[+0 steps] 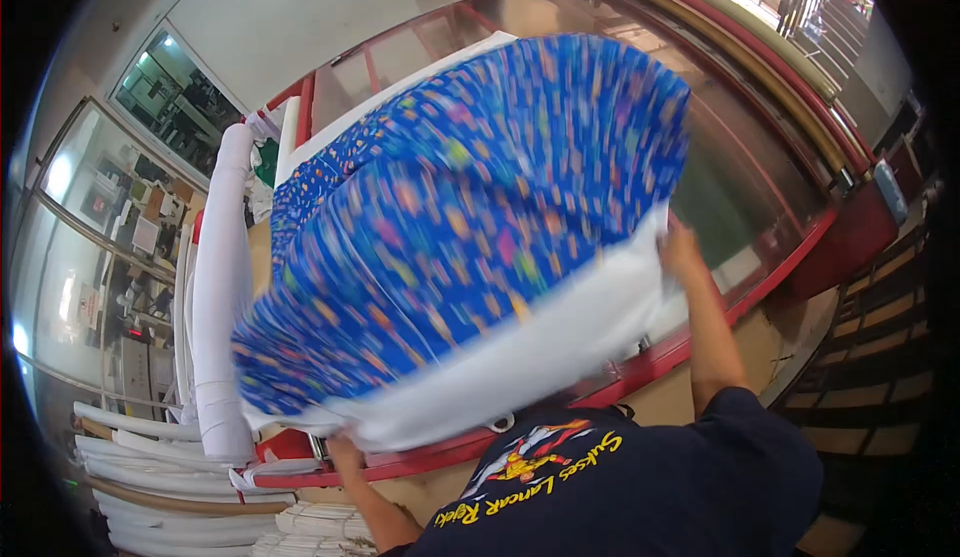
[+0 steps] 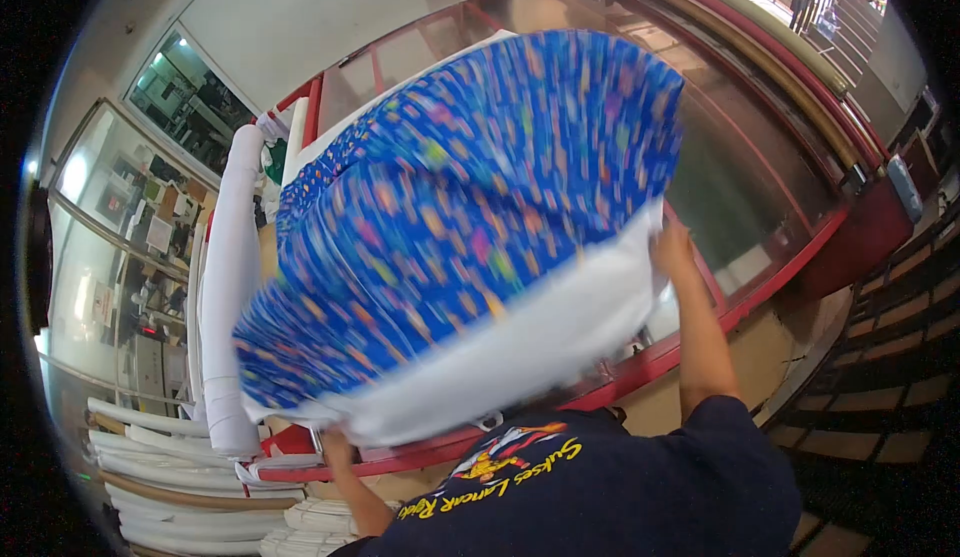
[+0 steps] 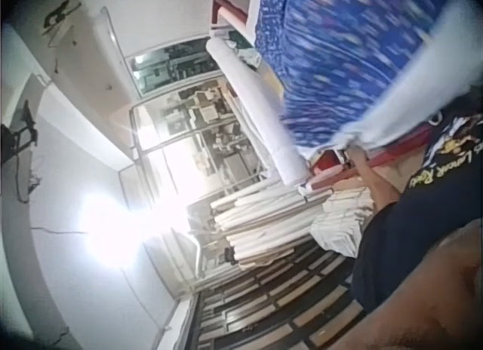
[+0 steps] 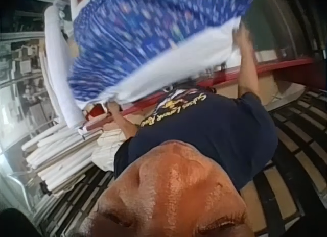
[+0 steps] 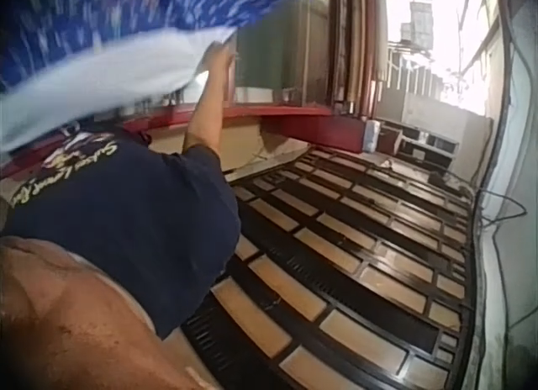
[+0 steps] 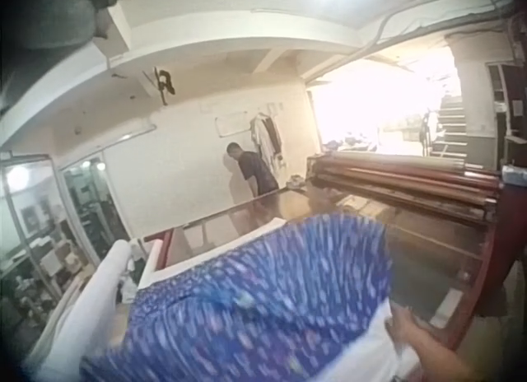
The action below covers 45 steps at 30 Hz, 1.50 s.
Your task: Aligning and feeding fabric through a large-format printing or heat-press machine in a textile shop.
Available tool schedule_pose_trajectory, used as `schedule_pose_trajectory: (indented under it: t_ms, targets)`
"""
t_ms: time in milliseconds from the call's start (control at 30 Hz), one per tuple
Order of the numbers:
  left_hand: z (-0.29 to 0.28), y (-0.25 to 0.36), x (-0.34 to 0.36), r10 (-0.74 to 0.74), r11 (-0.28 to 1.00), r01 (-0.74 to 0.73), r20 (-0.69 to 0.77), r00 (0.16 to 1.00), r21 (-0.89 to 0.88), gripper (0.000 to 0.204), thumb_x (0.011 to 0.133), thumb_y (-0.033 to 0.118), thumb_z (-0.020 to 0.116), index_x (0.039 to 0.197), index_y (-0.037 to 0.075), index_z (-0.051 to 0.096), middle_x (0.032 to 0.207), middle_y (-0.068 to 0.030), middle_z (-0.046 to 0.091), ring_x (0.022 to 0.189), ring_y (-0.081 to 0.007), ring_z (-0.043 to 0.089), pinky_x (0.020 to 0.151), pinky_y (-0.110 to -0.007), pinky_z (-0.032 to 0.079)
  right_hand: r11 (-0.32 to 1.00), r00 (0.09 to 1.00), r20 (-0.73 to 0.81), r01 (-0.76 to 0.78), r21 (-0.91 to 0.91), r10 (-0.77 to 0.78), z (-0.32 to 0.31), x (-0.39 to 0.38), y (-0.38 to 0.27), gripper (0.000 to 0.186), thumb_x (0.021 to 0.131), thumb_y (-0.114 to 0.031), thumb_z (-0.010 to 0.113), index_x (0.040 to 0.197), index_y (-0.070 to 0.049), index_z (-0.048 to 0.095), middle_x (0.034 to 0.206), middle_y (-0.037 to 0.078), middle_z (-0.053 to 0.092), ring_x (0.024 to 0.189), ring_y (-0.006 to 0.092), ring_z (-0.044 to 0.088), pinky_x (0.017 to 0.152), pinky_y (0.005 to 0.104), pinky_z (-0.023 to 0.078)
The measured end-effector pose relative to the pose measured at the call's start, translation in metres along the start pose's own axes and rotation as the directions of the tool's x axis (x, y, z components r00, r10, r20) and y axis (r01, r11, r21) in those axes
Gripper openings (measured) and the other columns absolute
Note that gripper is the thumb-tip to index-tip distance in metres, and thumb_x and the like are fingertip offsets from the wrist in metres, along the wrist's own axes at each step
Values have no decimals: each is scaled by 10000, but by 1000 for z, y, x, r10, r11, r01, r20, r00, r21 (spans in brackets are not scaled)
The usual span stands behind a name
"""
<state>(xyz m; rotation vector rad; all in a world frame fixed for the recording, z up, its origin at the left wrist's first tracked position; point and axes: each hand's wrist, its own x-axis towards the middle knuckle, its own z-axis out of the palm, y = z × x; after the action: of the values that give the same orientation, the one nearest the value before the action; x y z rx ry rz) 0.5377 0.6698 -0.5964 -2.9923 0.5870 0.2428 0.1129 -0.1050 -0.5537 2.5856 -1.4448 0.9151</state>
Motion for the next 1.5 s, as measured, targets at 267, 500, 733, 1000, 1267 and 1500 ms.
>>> schedule_pose_trajectory:
  t_ms: [267,500,733,1000,1267,1500]
  targets:
    - [-9,48,-50,-506,173,272,152,849,-947,474,851,-92,446,1258,63,634,841,-1,560,631,-82,383,581,-263,370,808,848,284,-519,280,447,-51,-57,-18,298,780,-159,676,1046,-33,720,1016,215,693,983,329,666,888,379,501]
    - [-44,64,-62,-555,139,68,-21,831,-988,500,869,-74,428,1327,63,575,1016,-53,598,744,-103,554,671,-207,447,667,823,315,-567,483,473,-58,-56,-29,317,792,-131,681,1088,-20,704,1033,206,697,969,272,674,864,353,499]
    - [-45,88,-75,-490,-104,94,134,861,-990,478,901,-35,422,1319,122,593,898,8,569,543,-48,395,422,-211,317,474,758,433,-647,598,487,-57,-88,-4,311,834,-85,671,1127,19,670,1085,176,684,971,219,647,854,321,490]
    - [-46,90,-84,-484,-56,97,112,868,-994,451,923,-28,429,1313,122,599,989,-19,612,579,-49,483,423,-215,347,426,689,473,-717,551,549,-79,-73,-20,479,822,-66,661,1284,1,555,1185,198,623,1052,245,612,891,346,477]
    - [-71,98,-85,-558,-192,-36,78,826,-981,472,924,-20,439,1349,139,565,1080,-46,628,576,-32,446,433,-191,313,-257,705,574,-514,818,416,-107,-47,-24,628,789,62,552,1402,-3,433,1378,178,488,1198,262,523,987,349,427]
    - [-65,119,-76,-443,-328,-34,122,888,-944,559,911,-54,455,1443,116,433,1316,-120,532,1041,-201,604,791,-307,531,-54,886,264,-263,963,381,-158,-7,-62,571,785,33,619,1346,15,515,1392,147,497,1231,202,490,1024,317,379]
